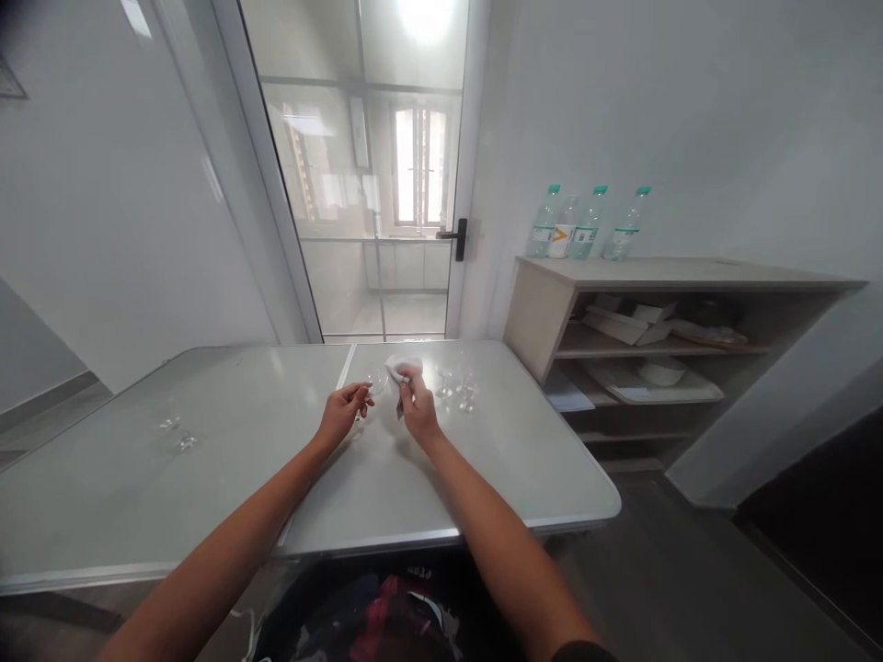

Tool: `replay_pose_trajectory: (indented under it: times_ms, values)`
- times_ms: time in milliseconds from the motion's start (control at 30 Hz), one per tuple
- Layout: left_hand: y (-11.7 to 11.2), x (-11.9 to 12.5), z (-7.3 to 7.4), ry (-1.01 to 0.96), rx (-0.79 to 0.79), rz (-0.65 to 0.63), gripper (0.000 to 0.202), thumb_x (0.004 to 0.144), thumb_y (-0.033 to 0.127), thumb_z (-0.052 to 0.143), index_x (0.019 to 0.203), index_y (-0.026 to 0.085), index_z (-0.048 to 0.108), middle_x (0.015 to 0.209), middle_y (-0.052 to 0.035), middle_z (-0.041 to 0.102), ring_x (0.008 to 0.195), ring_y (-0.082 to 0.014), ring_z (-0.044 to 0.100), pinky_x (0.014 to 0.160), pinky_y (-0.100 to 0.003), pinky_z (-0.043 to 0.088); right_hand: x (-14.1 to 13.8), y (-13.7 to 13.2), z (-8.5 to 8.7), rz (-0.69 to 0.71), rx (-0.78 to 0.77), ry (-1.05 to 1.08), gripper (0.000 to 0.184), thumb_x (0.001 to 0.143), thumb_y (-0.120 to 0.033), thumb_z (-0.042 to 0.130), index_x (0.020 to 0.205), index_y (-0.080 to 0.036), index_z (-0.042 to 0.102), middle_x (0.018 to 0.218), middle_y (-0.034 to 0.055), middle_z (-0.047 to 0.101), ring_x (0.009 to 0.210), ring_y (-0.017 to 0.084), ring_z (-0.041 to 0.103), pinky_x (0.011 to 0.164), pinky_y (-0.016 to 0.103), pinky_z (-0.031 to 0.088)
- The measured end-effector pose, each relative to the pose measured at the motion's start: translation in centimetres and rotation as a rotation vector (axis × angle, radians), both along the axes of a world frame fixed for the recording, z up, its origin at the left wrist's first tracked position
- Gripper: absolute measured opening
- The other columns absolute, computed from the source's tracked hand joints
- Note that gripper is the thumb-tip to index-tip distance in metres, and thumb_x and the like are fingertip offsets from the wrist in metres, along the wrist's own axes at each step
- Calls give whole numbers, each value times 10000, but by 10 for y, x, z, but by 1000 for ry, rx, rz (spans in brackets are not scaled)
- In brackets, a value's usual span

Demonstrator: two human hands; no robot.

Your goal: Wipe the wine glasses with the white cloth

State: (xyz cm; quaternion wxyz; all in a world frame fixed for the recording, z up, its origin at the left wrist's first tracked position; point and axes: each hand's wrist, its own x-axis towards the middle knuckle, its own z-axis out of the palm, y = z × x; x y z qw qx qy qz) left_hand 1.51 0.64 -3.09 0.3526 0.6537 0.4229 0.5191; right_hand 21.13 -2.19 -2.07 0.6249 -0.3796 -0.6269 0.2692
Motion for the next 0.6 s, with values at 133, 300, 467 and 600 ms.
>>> replay_pose_trajectory:
  times_ms: [133, 300, 467, 600]
  values:
    - [1, -1, -3, 162, 141, -43, 362, 955, 497, 579, 1052, 170, 703, 753, -31, 717, 576, -140, 610, 594, -271, 472, 2, -1, 4, 106, 317, -514, 331, 1003, -199, 453, 1276, -226, 638, 1143, 98, 726, 1106, 256, 647, 1034, 440, 446]
    - [-1, -8, -3, 536, 557, 104, 189, 945, 334, 643, 813, 199, 640, 681, -33, 693, 588, -163, 591, 660, -312, 423, 3, -2, 12, 38, 451, -819, 367, 1014, -125, 429, 1287, -225, 653, 1336, 107, 690, 1414, 256, 493, 1251, 558, 118]
    - [-5, -10, 0, 746, 846, 38, 197, 1035, 319, 531, 968, 182, 656, 692, -43, 678, 637, -176, 632, 719, -354, 417, 2, -7, 14, -104, 315, -806, 315, 1021, -222, 464, 1277, -235, 648, 1214, 98, 725, 1241, 247, 592, 1236, 516, 148]
    - [-7, -10, -3, 798, 944, -79, 231, 1054, 303, 481, 1150, 177, 650, 815, -74, 727, 706, -183, 669, 723, -367, 432, 1, -6, 14, -120, 123, -827, 249, 1011, -274, 456, 1093, -242, 688, 949, 53, 739, 911, 219, 636, 1054, 400, 350]
